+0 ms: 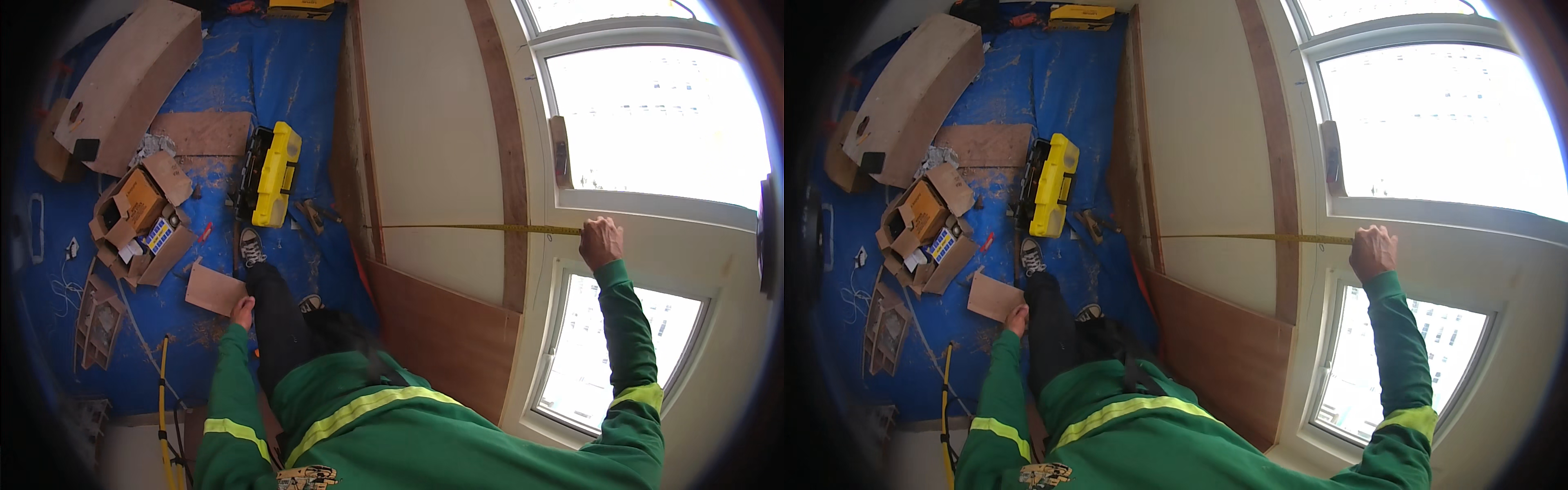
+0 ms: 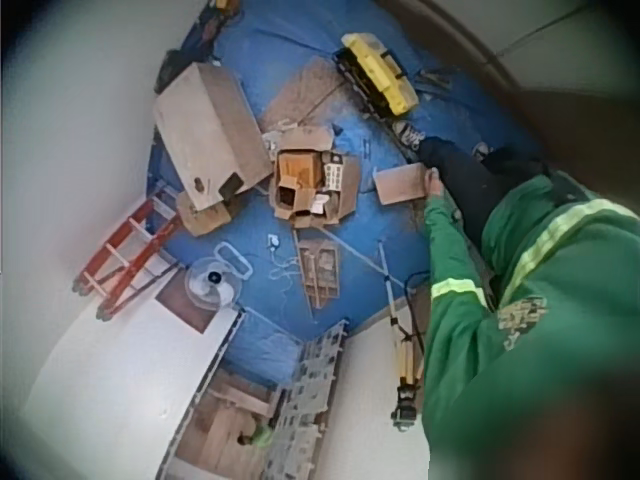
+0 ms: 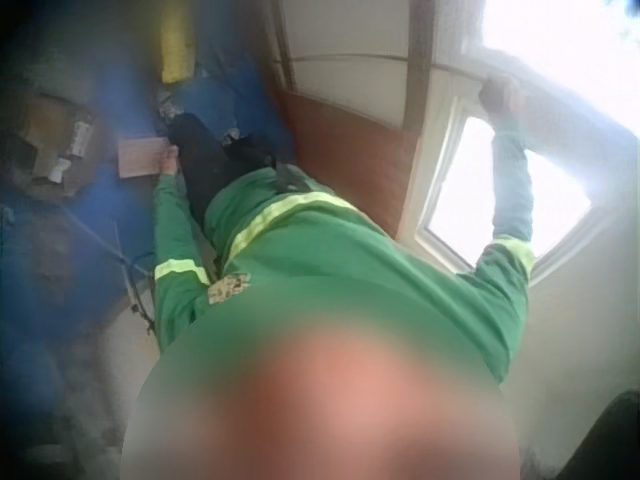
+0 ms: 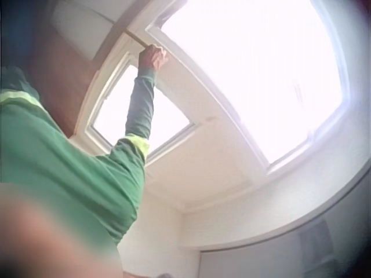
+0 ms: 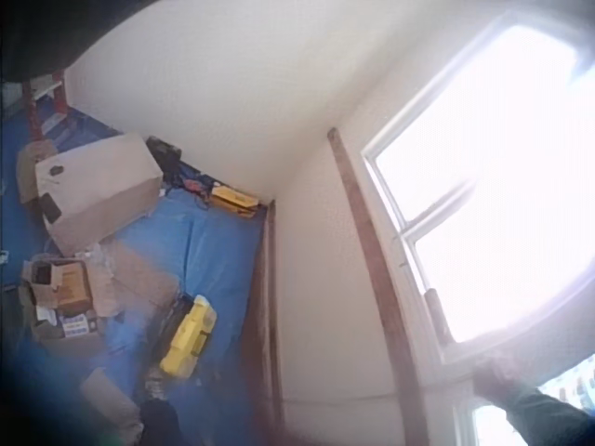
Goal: The person positions and secures a wooden trim piece along the top edge of a window frame. They use a tape measure to check dimensions and a utility knife to trim the wood for a precise fit. The person also moves around the room to retrieve tools and materials.
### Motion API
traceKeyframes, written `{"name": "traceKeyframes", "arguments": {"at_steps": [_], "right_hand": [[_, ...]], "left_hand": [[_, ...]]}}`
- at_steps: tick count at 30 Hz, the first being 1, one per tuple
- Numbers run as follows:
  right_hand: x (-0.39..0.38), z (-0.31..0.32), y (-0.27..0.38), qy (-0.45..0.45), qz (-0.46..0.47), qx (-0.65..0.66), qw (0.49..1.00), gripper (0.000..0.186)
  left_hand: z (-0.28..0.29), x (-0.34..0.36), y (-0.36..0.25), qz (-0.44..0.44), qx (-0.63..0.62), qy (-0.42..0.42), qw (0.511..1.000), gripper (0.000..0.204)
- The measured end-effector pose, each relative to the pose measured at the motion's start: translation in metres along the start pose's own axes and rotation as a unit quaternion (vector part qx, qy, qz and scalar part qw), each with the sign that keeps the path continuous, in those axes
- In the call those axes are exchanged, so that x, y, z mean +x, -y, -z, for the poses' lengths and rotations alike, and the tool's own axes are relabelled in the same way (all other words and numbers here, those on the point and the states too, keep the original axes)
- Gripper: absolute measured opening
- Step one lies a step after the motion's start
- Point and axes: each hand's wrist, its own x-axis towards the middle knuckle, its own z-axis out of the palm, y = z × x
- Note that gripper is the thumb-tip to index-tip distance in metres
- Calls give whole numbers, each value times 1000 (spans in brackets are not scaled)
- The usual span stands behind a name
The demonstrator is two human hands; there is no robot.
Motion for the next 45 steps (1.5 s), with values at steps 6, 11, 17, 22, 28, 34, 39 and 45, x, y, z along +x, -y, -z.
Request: {"name": "traceKeyframes", "arguments": {"at_steps": [6, 11, 17, 22, 28, 34, 39, 45], "right_hand": [[83, 60, -34, -48, -14, 27, 998, 18], [163, 104, -45, -70, -33, 26, 997, 17], [259, 142, -25, -71, -43, 8, 997, 15], [323, 162, 4, -55, -49, 10, 997, 17], [375, 166, 22, -57, -14, 17, 998, 17], [406, 169, 45, -34, -9, -20, 999, 24], [423, 173, 40, -51, -5, -16, 999, 27], [450, 163, 30, -71, 45, -14, 996, 24]], "left_hand": [[90, -62, 16, 191, -19, -7, 981, 54], [116, -90, -3, 281, -23, -1, 959, 63], [99, -94, -5, 249, -116, -2, 962, 66], [61, -95, -7, 223, -201, -17, 954, 66], [20, -136, -6, 251, -220, -47, 942, 64], [-16, -156, 5, 263, -219, -33, 939, 63], [-40, -159, 9, 228, -253, -26, 940, 63], [-50, -137, 31, 201, -261, -12, 944, 66]]}}
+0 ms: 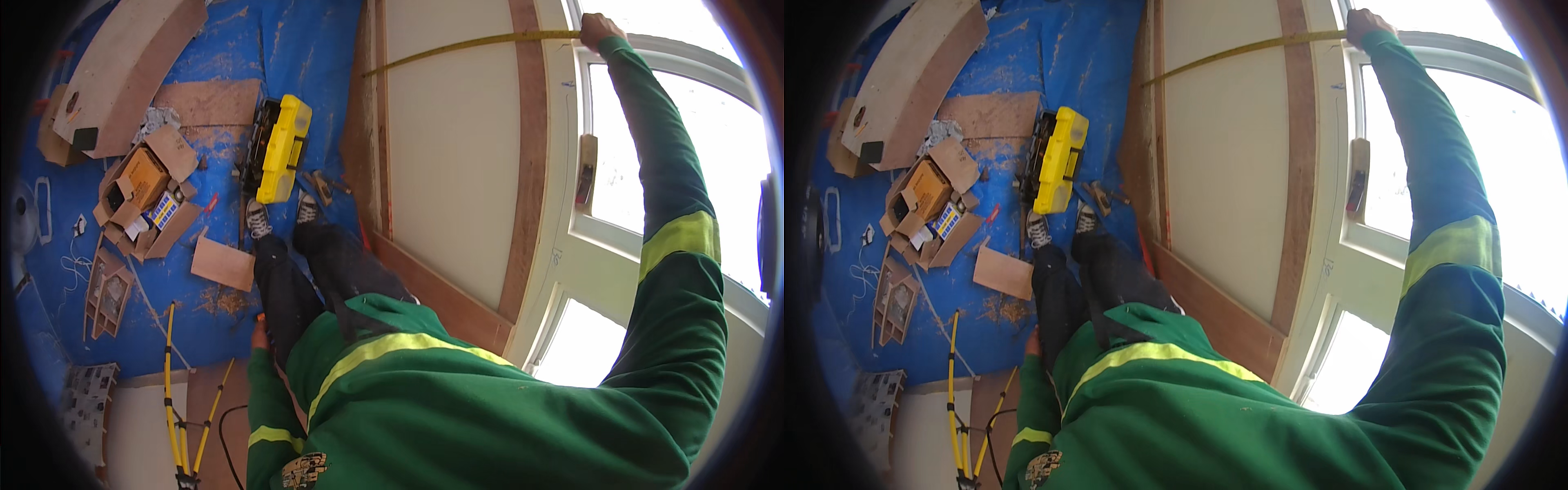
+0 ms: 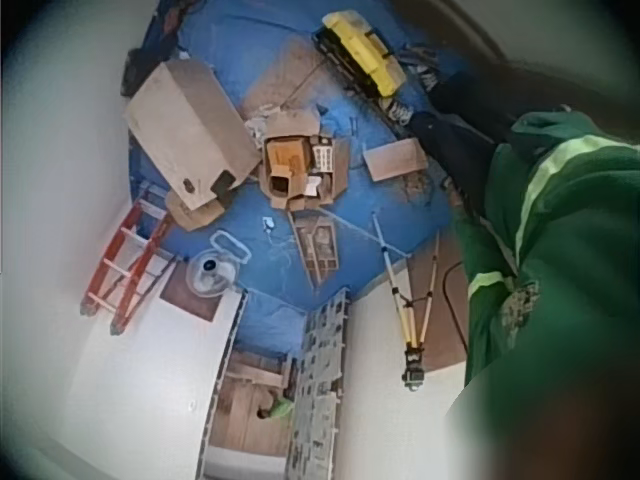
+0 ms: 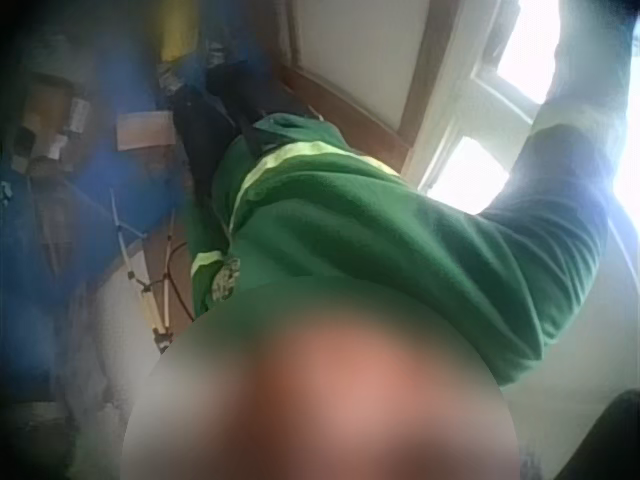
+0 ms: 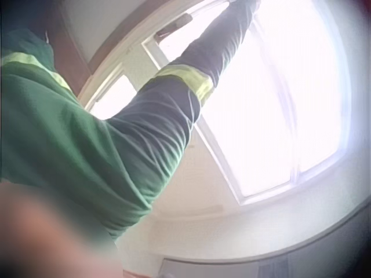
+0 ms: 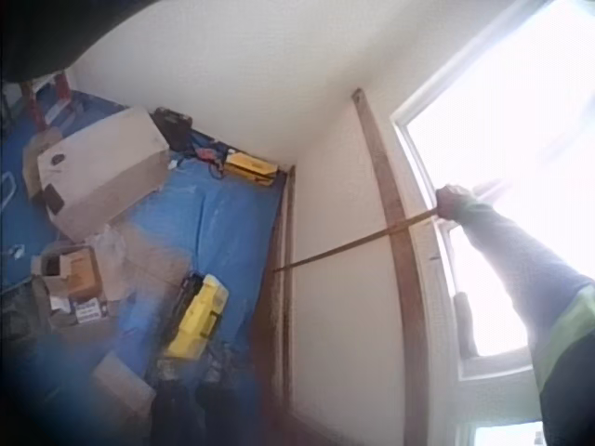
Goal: The person positions and secures a wooden trim piece along the top edge of a window frame. They use a tape measure to check dimensions and a utility knife to trim the wood for a precise fit. The person also moves around the room to retrieve tools and materials.
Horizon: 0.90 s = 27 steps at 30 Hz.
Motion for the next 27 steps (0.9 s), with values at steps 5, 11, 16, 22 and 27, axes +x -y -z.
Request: {"name": "traceKeyframes", "arguments": {"at_steps": [5, 11, 16, 22, 27], "right_hand": [[5, -14, -11, 23, -19, 17, 999, 22], [9, -20, -11, 13, -33, 33, 999, 21], [9, -4, -2, -1, -15, 7, 1000, 21], [-3, 7, 6, 32, -35, -13, 999, 20], [-11, 6, -2, 55, -49, -12, 997, 22]], "left_hand": [[13, 37, 2, -27, 40, 23, 999, 58], [4, 16, -29, 8, 35, -31, 999, 60], [-8, 0, -48, -47, 84, -55, 994, 65], [-8, 12, -33, -18, 22, -9, 1000, 62], [9, 44, 0, -34, 5, 19, 999, 66]]}}
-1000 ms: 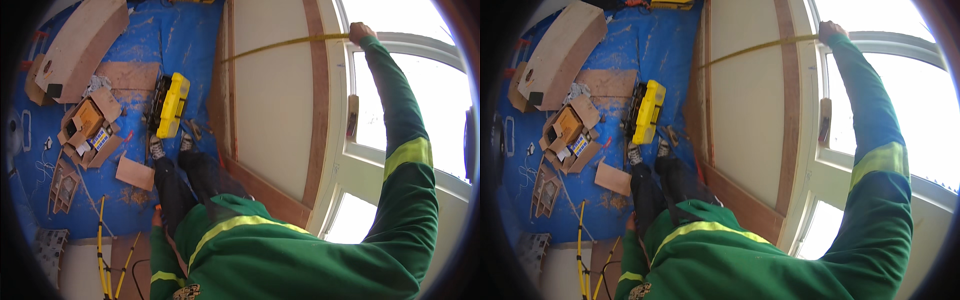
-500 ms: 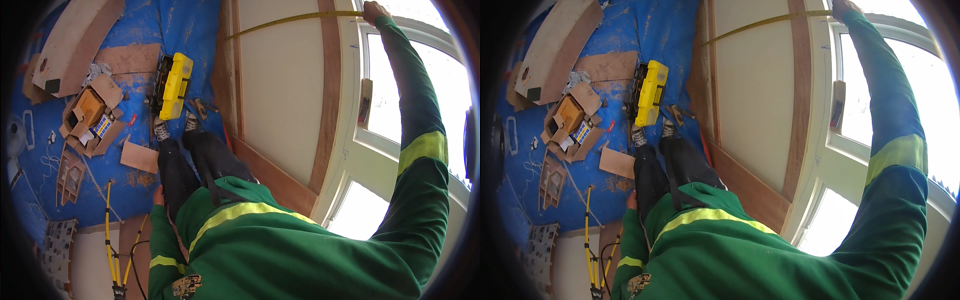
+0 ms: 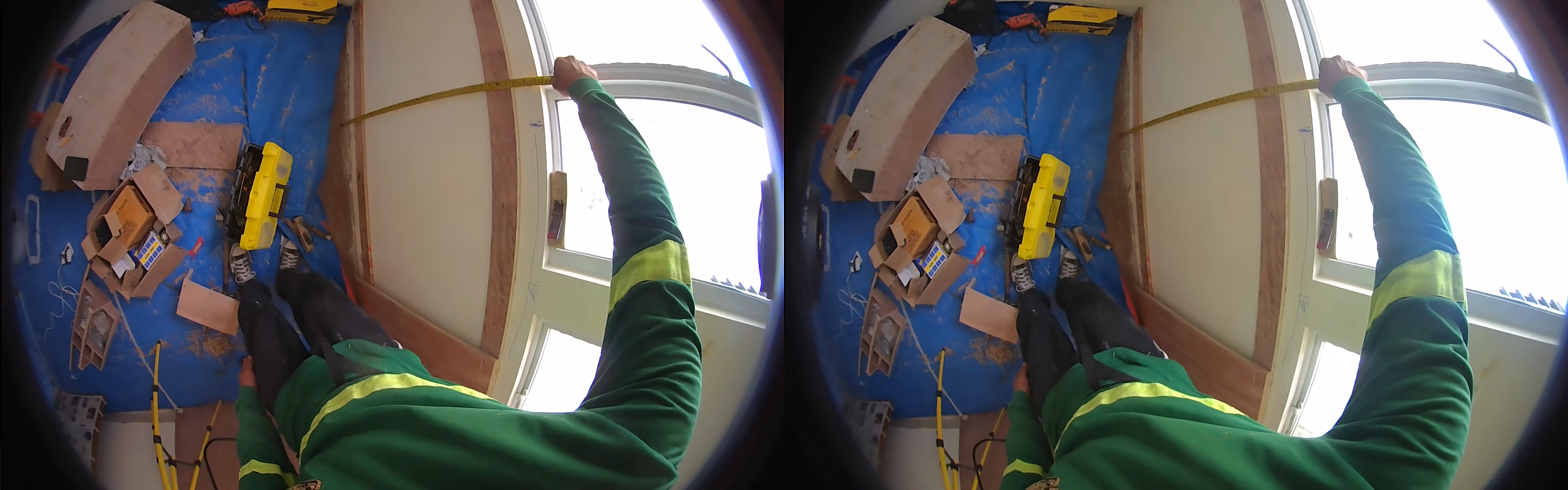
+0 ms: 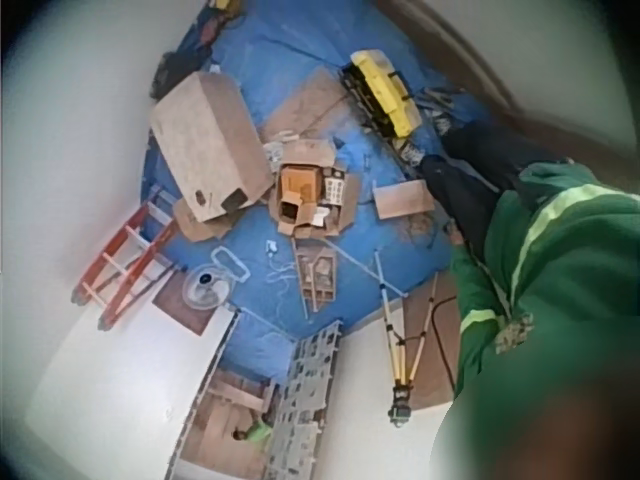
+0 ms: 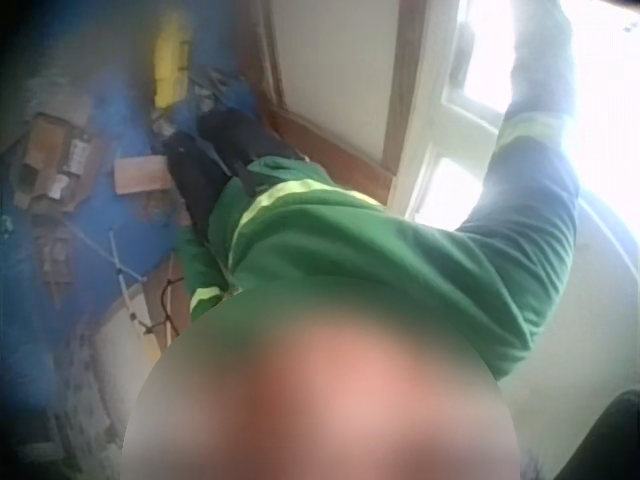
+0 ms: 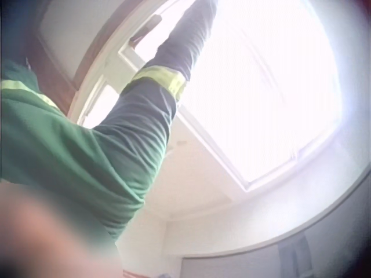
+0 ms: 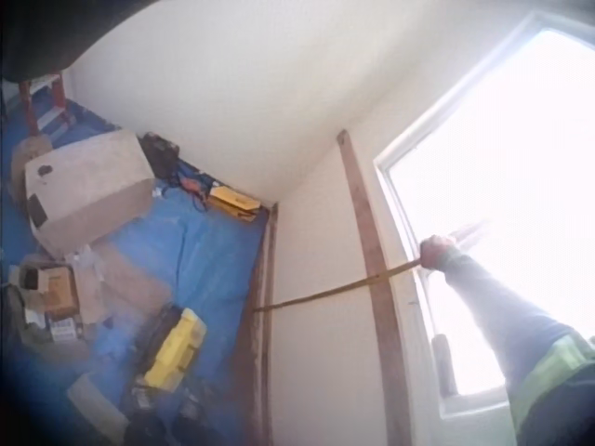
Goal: The person positions and secures a wooden trim piece along the top edge of a window frame. They use a tape measure to check dimensions and a utility knife to trim the wood for a precise fit. The person also moves around the room to retrieve tools and materials.
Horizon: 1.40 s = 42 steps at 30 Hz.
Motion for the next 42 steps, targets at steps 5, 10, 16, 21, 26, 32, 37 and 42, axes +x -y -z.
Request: {"name": "traceKeyframes", "arguments": {"at_steps": [5, 10, 16, 21, 26, 32, 37, 42], "right_hand": [[-25, -15, -14, 46, 34, 16, 998, 19], [-57, -41, -15, 37, 35, 30, 998, 20], [-76, -62, -21, 39, 30, 29, 998, 19], [-82, -67, -16, 30, 43, 23, 998, 18], [-89, -64, -13, 50, 34, 32, 998, 18], [-98, -56, -10, 42, 36, 26, 998, 19], [-102, -50, -3, 51, 7, 24, 998, 17], [-106, -50, 0, 34, 0, 19, 999, 17]], "left_hand": [[14, 24, 34, -24, 0, 17, 1000, 60], [-4, 9, 6, -30, 20, 13, 999, 61], [-27, -33, -37, -21, 89, -51, 995, 62], [-21, -32, -37, -29, 159, -62, 985, 63], [-17, -34, -29, -14, 102, -46, 994, 62], [-13, -24, -14, -19, 45, -20, 999, 64], [5, 15, 28, 2, -36, 15, 999, 66], [25, 54, 70, -2, -28, 25, 999, 64]]}}
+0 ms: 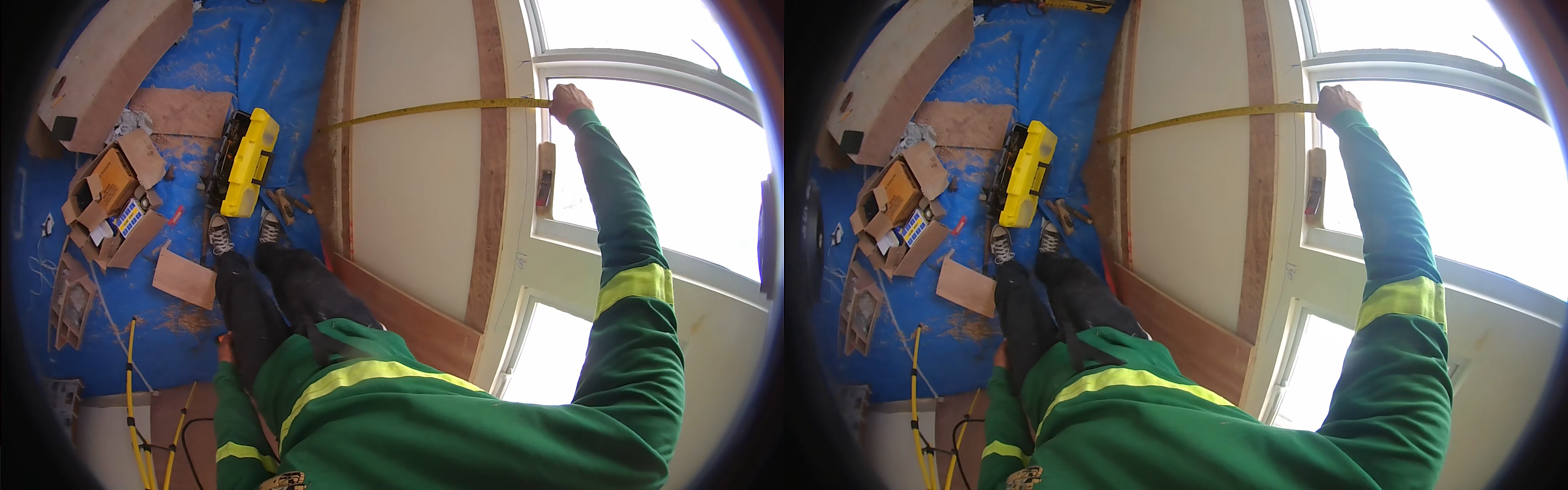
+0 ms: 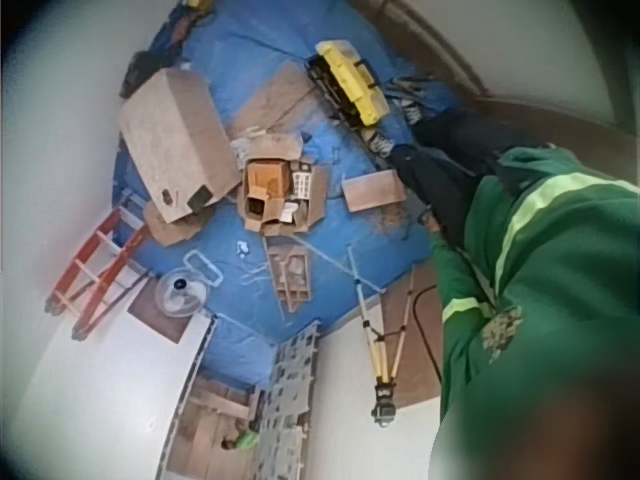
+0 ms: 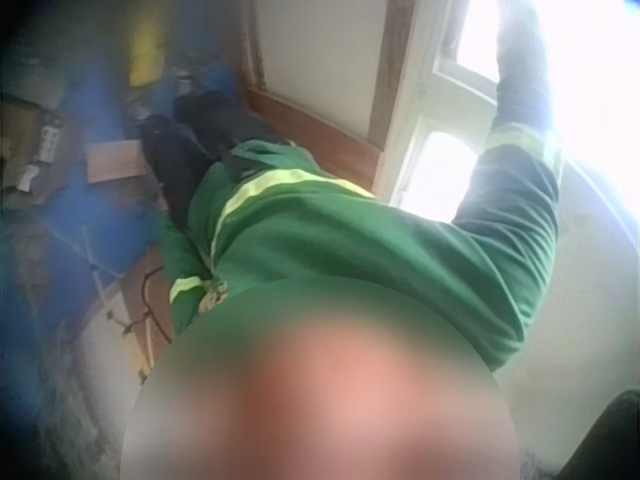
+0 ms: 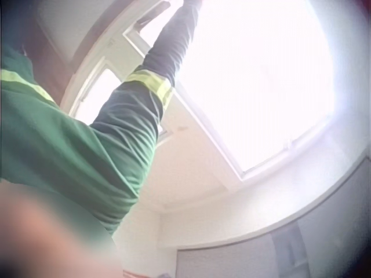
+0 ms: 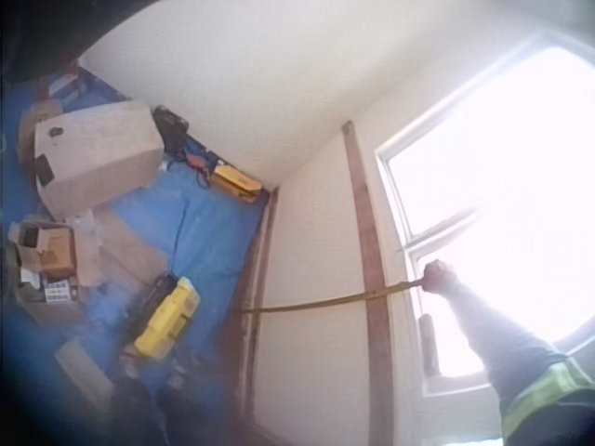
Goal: The person positions and secures a wooden trim piece along the top edge of a window frame. They use a tape measure to check dimensions and a utility knife to trim the wood for a precise fit. The person also moves around the room to retrieve tools and materials.
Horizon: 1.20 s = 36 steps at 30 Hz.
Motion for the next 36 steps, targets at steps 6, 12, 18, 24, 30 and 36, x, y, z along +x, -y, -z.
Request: {"name": "traceKeyframes", "arguments": {"at_steps": [6, 12, 18, 24, 30, 36], "right_hand": [[0, -9, -3, -26, 18, -12, 999, 19], [-5, -24, -5, -62, 9, 4, 998, 17], [-12, -32, -4, -109, 30, -34, 993, 19], [-12, -35, -4, -103, 25, -65, 992, 20], [-7, -37, -7, -118, 32, -80, 989, 20], [-9, -40, -8, -160, 53, -86, 982, 23]], "left_hand": [[3, -3, 30, -10, -87, 15, 996, 58], [-11, -38, 14, 2, -101, 27, 994, 54], [-9, -42, 7, -17, -10, 34, 999, 52], [0, -17, 16, 18, -78, 33, 996, 54], [-2, -26, 2, 82, -62, 14, 995, 65], [-4, -32, -13, 96, -70, 26, 993, 67]]}}
